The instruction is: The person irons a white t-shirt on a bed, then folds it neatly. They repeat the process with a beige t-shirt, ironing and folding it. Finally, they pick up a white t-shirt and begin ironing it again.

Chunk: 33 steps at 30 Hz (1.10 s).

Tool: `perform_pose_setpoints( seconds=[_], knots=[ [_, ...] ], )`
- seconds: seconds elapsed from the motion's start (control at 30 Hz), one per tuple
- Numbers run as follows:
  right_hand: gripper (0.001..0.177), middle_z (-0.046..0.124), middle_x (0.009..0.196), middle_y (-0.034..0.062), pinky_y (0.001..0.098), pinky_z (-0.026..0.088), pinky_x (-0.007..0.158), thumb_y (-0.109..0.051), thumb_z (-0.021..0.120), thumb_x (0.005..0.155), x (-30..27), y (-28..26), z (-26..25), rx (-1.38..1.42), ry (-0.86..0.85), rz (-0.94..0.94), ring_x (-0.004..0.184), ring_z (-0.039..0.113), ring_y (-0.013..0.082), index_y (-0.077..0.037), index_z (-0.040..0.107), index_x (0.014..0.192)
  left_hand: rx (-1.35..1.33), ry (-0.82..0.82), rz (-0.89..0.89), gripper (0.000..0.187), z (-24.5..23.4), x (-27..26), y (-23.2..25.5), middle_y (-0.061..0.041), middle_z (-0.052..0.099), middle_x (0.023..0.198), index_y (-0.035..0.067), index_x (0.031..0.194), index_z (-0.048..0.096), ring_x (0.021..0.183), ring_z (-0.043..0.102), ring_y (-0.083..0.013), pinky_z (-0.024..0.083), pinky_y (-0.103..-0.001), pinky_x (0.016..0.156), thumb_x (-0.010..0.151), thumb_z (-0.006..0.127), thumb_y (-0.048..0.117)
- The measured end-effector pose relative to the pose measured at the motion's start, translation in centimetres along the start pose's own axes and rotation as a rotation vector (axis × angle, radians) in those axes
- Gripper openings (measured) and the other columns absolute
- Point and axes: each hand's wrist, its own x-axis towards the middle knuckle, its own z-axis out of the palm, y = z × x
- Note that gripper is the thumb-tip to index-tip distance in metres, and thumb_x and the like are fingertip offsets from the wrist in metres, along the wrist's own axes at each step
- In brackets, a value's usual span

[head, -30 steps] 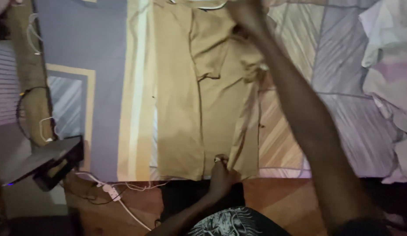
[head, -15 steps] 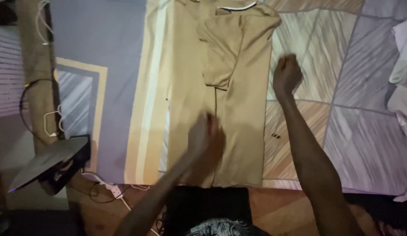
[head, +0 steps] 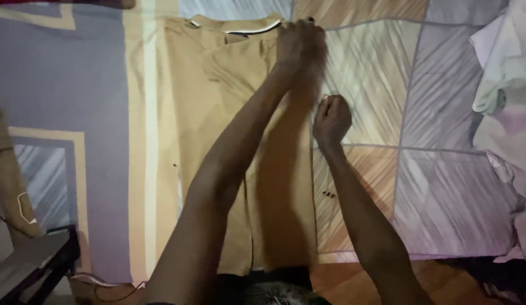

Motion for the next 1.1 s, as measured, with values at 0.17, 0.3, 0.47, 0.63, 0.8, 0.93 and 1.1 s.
perform_pose_setpoints(
  seconds=[0.17,0.3,0.47,0.63,0.8,0.93,1.1],
  knots=[
    [0.02,0.058,0.083,0.0172,0.051,0.044,0.069,-0.013,0.06,0.106,0.0,0.3,0.1,0.066,-0.031,0.018,0.078,0.058,0.0389,-0.002,0.055,0.09,-0.329,0.163,-0.052,0.037,-3.9,-1.4,-3.0,-0.017,0.074,0.083,0.008,0.081,0.077,0.077,0.073,-0.039,0.056,-0.052,0.066,0.083,0.074,0.044],
    [0.02,0.057,0.082,0.0155,0.0496,0.045,0.069,-0.013,0.061,0.105,0.0,0.6,0.3,0.051,-0.024,0.019,0.077,0.058,0.0368,-0.004,0.054,0.088,-0.128,-0.288,-0.252,0.05,-0.2,0.7,-8.9,-0.02,0.073,0.081,0.005,0.08,0.075,0.076,0.073,-0.0374,0.057,-0.048,0.071,0.084,0.071,0.055],
    [0.02,0.056,0.083,0.0142,0.0482,0.045,0.069,-0.012,0.06,0.106,0.0,0.7,0.3,0.074,-0.014,-0.017,0.076,0.057,0.0349,-0.004,0.053,0.09,-0.226,-0.155,0.013,0.029,-0.3,1.5,-7.6,-0.02,0.074,0.091,0.007,0.098,0.076,0.083,0.073,-0.0387,0.056,-0.05,0.074,0.095,0.061,0.031],
    [0.021,0.055,0.081,0.0147,0.0488,0.044,0.067,-0.011,0.061,0.105,0.1,0.6,0.3,0.082,-0.024,-0.007,0.074,0.056,0.0355,-0.003,0.053,0.088,-0.182,0.031,-0.185,0.024,-6.3,-0.7,-0.3,-0.019,0.072,0.095,0.007,0.099,0.075,0.089,0.069,-0.0407,0.053,-0.051,0.079,0.097,0.064,0.029],
    [0.022,0.054,0.081,0.0153,0.0494,0.043,0.066,-0.011,0.061,0.106,0.0,0.8,0.5,0.071,-0.022,-0.012,0.074,0.056,0.0366,-0.003,0.053,0.087,-0.269,0.557,-0.217,0.02,-7.2,-6.3,-7.1,-0.011,0.069,0.114,0.012,0.103,0.074,0.103,0.067,-0.0306,0.056,-0.043,0.085,0.083,0.071,0.009],
    [0.023,0.054,0.08,0.0151,0.0493,0.043,0.066,-0.012,0.061,0.106,0.1,0.5,0.6,0.056,-0.009,-0.008,0.074,0.056,0.0365,-0.003,0.053,0.086,0.07,0.379,-0.339,0.02,-11.3,-11.8,-13.0,-0.013,0.067,0.111,0.006,0.107,0.073,0.098,0.059,-0.0337,0.052,-0.043,0.078,0.089,0.08,0.012],
    [0.023,0.053,0.08,0.0147,0.0487,0.043,0.066,-0.012,0.061,0.107,-0.4,0.6,0.7,0.028,0.013,-0.033,0.074,0.055,0.0362,-0.004,0.053,0.087,0.011,0.24,-0.25,0.019,-14.1,-13.4,-13.0,-0.016,0.066,0.103,0.003,0.091,0.067,0.094,0.06,-0.034,0.052,-0.046,0.078,0.09,0.077,0.019]
  ],
)
